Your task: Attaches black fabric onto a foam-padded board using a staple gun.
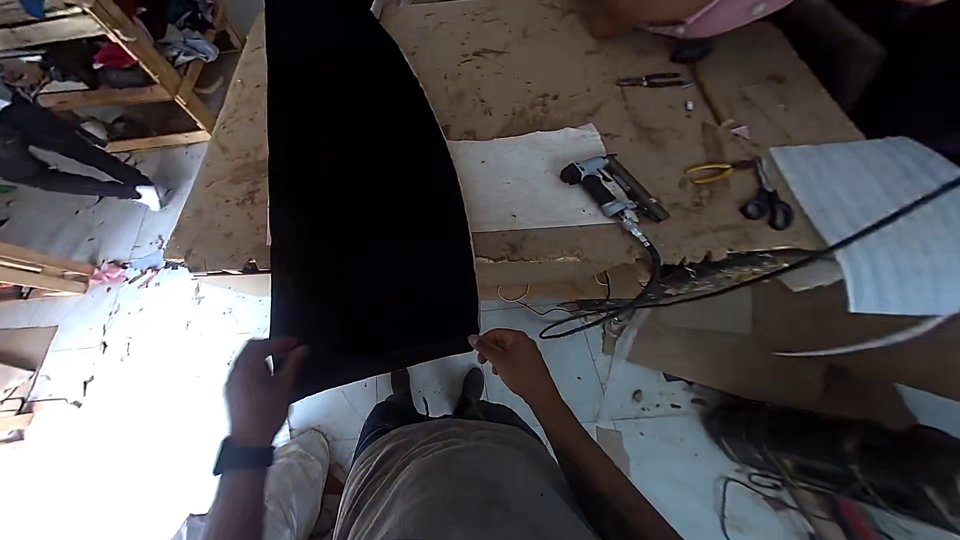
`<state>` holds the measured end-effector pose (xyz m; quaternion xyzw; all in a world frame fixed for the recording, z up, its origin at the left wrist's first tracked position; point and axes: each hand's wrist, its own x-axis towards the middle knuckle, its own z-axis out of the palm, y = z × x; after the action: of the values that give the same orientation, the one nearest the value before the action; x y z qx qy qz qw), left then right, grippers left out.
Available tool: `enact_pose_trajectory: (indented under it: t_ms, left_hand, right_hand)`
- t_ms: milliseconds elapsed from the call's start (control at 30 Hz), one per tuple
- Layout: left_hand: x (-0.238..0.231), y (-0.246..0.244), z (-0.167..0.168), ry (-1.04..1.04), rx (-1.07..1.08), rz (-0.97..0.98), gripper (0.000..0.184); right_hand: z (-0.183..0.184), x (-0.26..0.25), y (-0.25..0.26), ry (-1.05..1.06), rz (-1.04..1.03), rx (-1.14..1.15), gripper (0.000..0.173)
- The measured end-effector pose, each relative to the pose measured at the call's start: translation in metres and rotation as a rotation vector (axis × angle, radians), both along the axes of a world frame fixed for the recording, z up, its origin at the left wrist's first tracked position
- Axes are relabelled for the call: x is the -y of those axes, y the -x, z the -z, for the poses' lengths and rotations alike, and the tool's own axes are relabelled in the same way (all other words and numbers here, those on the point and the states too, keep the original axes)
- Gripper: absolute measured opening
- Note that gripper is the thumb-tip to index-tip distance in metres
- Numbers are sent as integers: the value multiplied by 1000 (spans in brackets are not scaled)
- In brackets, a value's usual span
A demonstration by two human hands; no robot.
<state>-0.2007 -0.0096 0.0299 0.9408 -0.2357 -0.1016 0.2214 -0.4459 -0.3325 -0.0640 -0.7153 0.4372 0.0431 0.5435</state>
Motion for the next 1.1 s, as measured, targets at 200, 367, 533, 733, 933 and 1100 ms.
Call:
enact_pose_trajectory:
  t_ms: [200,367,533,733,933,1100]
  left_hand:
    - [169,86,80,79,116,598,43]
    - [191,80,98,27,168,719,21]
    - [207,74,87,-8,233,777,14]
    - [210,82,94,78,229,687,9]
    - [201,98,104,164,295,630,5]
    - [196,103,109,176,289,590,7]
  right_hand:
    - [19,-17,2,-106,155,288,17]
    - [25,-12,7,-315,196,433,15]
    - [18,-3,23,6,122,387,12]
    - [13,-26,29,445,-388,40,57]
    - [28,-22,37,530,-318,121,50]
    - [42,5,34,597,-140,474,22]
